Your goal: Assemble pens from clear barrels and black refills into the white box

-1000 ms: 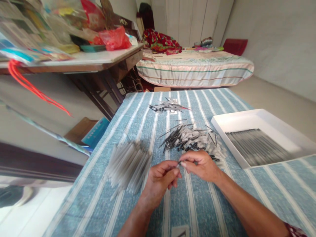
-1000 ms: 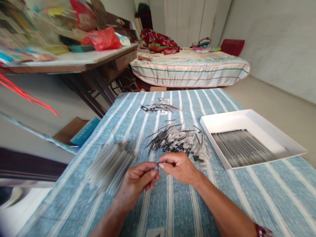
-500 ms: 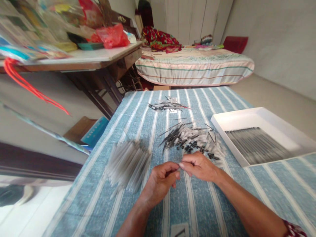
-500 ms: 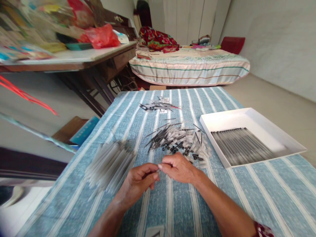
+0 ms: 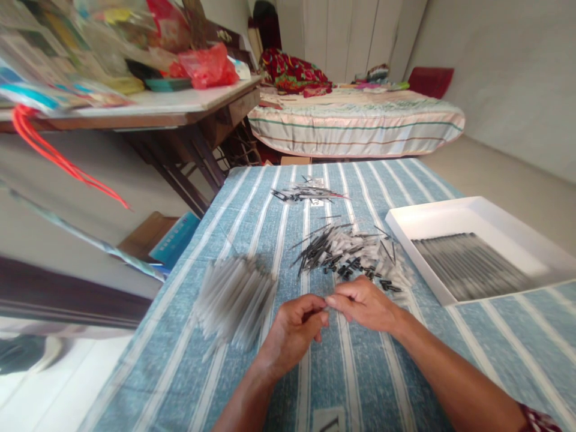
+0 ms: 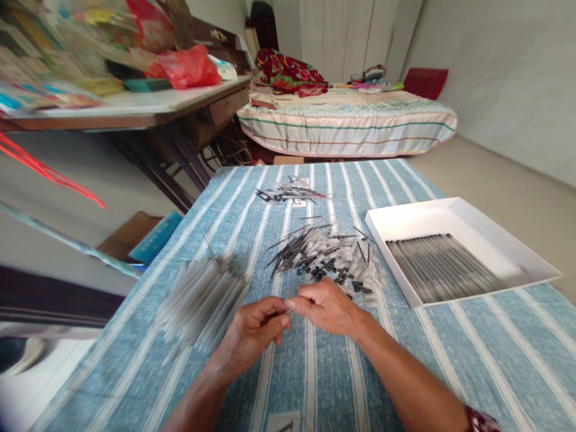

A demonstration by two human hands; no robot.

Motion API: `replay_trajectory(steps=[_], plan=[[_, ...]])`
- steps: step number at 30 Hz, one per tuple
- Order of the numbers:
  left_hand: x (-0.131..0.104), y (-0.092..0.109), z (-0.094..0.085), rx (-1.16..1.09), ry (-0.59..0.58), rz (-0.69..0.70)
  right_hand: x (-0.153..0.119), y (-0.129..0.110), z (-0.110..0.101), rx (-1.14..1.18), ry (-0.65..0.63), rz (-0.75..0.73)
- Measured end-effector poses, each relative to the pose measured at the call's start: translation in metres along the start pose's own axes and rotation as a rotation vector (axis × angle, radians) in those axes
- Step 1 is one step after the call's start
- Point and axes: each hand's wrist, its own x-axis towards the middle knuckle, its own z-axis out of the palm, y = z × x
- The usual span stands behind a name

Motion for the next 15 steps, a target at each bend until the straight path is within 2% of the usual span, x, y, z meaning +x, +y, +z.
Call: replay_trajectory(steps=[5,9,13,15], plan=[[0.0005,-0.0006,0.0015,-0.029,0.010,0.002,0.0001,0.0005,-0.0004,0.137,-0.033,0.066],[0.0011,-0.0040,0.0016,-0.028,0.021,0.009,0.0000,-0.0014,0.0002,0.057,0.009,0.082],[0.0017,-0.0055,0.0016,-0.016,0.029,0.008,0.0003,-0.0027,0.0002,0.157,-0.020,0.123],[0.0019,-0.0054,0.0020,-0.007,0.026,0.002,0.0006,-0.0027,0.0005,0.125,-0.008,0.116]])
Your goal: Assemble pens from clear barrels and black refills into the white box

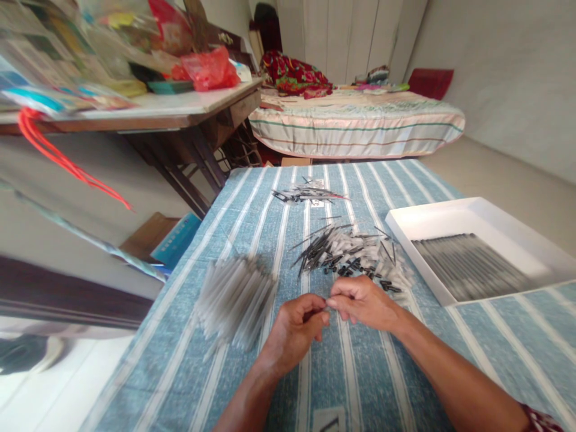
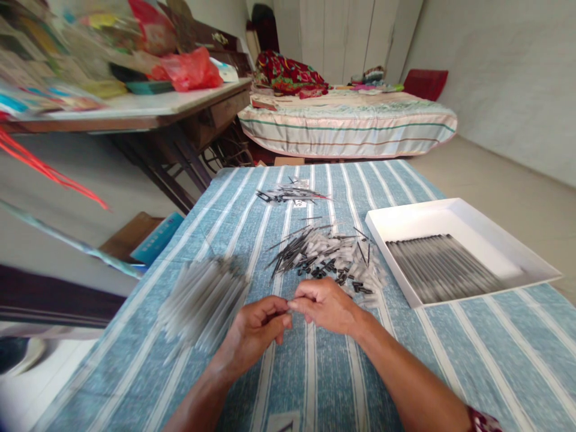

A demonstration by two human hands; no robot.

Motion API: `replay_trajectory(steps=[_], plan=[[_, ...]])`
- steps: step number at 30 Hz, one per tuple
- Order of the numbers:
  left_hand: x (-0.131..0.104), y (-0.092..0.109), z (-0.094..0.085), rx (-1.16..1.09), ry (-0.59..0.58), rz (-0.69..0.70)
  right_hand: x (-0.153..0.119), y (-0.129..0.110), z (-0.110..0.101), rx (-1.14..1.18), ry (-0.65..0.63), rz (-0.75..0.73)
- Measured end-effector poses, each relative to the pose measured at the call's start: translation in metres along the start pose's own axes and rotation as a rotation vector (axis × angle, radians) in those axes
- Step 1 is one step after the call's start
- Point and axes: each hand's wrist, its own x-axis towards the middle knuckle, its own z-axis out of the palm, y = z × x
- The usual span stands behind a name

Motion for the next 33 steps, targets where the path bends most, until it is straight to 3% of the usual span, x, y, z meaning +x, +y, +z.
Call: replay_trajectory(steps=[3,7,15,20,26,33], plan=[[0.000,0.000,0.000,0.006,0.005,0.000,0.000,0.001,0.000,-0.070,0.018,0.035],[0.000,0.001,0.000,0.011,0.003,0.000,0.000,0.001,0.000,0.029,-0.047,0.045],[0.000,0.000,0.001,0.003,0.023,0.004,-0.001,0.001,0.000,0.036,-0.053,0.063],[0.001,-0.002,0.001,0.072,0.049,0.021,0.000,0.001,0.000,0.022,-0.038,0.124],[-0.001,-0.006,0.002,0.215,0.076,0.104,0.000,-0.002,0.007,0.015,-0.001,0.057],[-0.001,-0.008,0.007,0.614,0.200,0.325,0.006,0.001,0.025,0.162,0.062,0.374]])
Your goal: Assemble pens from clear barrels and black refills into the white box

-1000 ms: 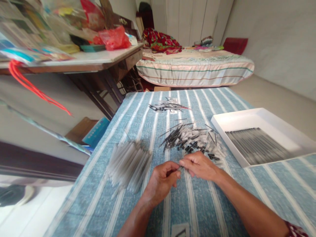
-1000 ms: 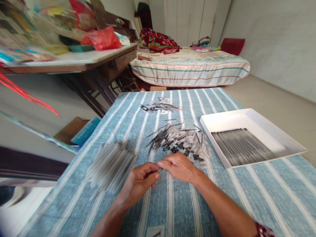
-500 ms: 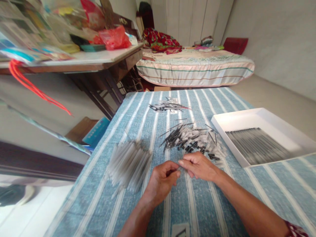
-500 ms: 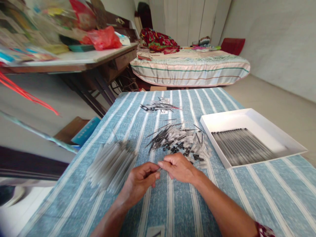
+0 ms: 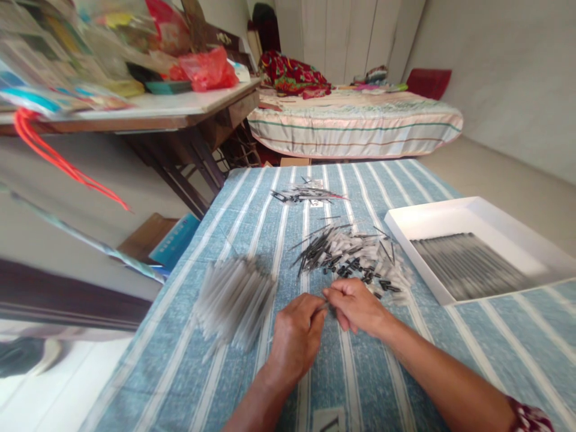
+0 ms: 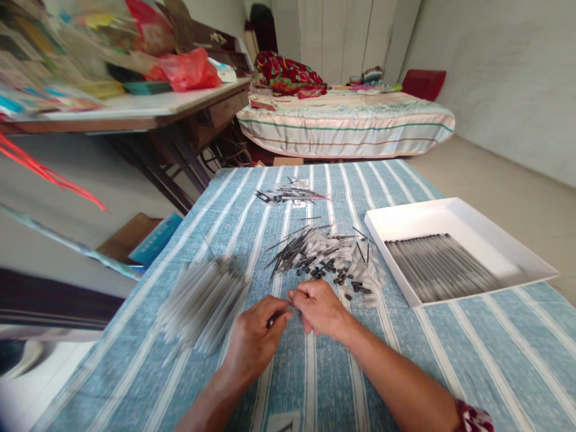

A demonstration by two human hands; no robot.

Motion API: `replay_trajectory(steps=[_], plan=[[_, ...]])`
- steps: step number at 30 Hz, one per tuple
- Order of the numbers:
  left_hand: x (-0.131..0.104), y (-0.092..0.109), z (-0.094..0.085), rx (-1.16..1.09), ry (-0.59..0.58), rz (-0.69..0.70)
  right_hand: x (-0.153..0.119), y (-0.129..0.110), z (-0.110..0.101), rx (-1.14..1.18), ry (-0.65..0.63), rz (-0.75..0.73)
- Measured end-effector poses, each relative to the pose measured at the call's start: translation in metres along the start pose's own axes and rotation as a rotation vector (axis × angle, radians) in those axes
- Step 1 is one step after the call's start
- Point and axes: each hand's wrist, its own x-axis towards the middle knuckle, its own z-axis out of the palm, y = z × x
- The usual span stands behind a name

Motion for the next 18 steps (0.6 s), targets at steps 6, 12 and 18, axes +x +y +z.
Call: replay_trajectory(steps=[6,12,18], plan=[[0.003,0.003,-0.011,0.016,-0.064,-0.028,0.003,0.000,-0.009,0.054,0.020,-0.059],[0.010,0.000,-0.029,0.054,-0.217,0.054,0.002,-0.007,-0.019,-0.005,0.031,-0.176],[0.014,-0.012,-0.024,0.001,-0.152,0.081,0.006,-0.011,-0.022,0.016,0.011,-0.105]])
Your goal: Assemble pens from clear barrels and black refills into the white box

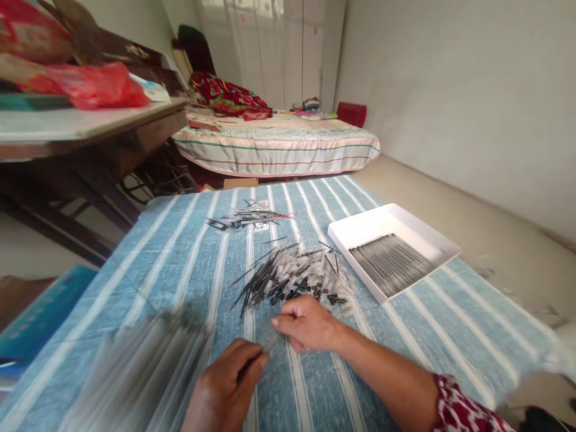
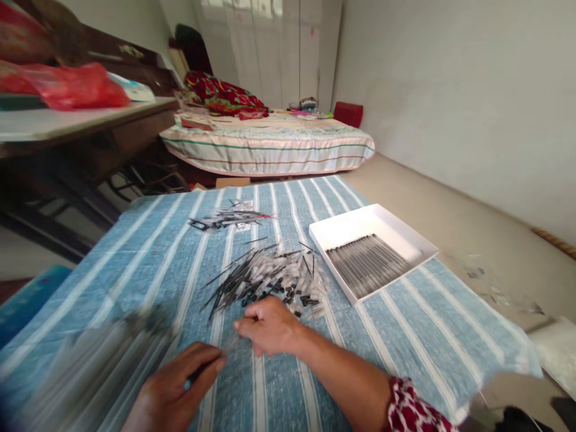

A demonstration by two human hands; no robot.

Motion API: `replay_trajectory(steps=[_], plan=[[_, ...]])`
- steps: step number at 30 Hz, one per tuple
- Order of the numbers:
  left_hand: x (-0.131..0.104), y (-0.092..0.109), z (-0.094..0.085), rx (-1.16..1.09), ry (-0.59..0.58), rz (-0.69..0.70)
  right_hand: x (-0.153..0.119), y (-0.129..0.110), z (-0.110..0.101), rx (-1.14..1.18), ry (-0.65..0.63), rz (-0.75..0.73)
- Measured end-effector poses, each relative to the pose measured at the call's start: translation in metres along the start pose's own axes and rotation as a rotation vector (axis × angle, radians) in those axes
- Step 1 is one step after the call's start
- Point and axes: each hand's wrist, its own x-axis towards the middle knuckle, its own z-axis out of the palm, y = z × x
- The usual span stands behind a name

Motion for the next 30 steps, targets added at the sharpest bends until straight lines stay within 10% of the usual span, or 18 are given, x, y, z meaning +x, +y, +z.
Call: replay_trajectory(steps=[7,12,18,30], plan=[[0.004,-0.002,0.004,-0.172,0.102,-0.204,0.005,0.001,0.002,0.153,0.016,0.042],[0.004,0.004,0.003,-0.782,0.247,-0.529,0.000,-0.002,0.014,0.258,-0.168,-0.011],[0.004,0.014,0.009,-1.278,0.399,-0.610,-0.008,0.004,0.045,0.238,-0.238,0.004],[-0.003,0.012,-0.005,-0.969,0.172,-0.488,-0.012,0.000,0.035,0.105,-0.259,0.007]])
